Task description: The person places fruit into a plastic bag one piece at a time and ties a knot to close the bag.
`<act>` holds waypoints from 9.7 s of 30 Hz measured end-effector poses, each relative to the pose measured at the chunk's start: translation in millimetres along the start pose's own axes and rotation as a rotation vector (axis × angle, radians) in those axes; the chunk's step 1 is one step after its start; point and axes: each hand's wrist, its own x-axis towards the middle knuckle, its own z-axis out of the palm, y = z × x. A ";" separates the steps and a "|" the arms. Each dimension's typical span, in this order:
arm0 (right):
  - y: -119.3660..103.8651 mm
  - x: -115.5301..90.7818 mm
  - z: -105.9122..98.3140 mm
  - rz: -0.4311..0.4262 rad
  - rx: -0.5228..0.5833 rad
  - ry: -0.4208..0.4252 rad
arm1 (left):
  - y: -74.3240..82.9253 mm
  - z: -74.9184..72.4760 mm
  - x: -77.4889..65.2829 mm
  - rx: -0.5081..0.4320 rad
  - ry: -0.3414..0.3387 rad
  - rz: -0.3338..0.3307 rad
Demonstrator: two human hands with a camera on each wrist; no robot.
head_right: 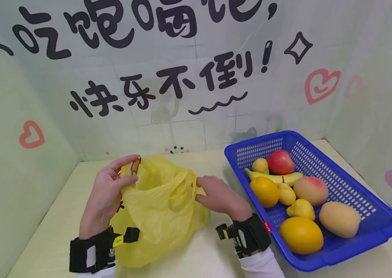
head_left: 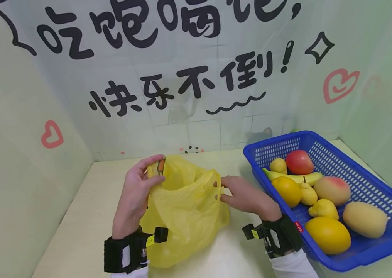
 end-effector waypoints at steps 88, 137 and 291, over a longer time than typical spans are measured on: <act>100.9 -31.4 -103.3 0.485 0.031 -0.625 | -1.1 2.4 -2.7 0.176 -0.203 0.042; -14.1 48.7 -67.8 -0.099 0.229 -0.226 | -6.9 6.1 -0.2 0.203 -0.314 0.044; 151.2 -4.7 -116.3 0.444 -0.057 -0.211 | -8.4 0.1 5.1 0.063 -0.307 0.043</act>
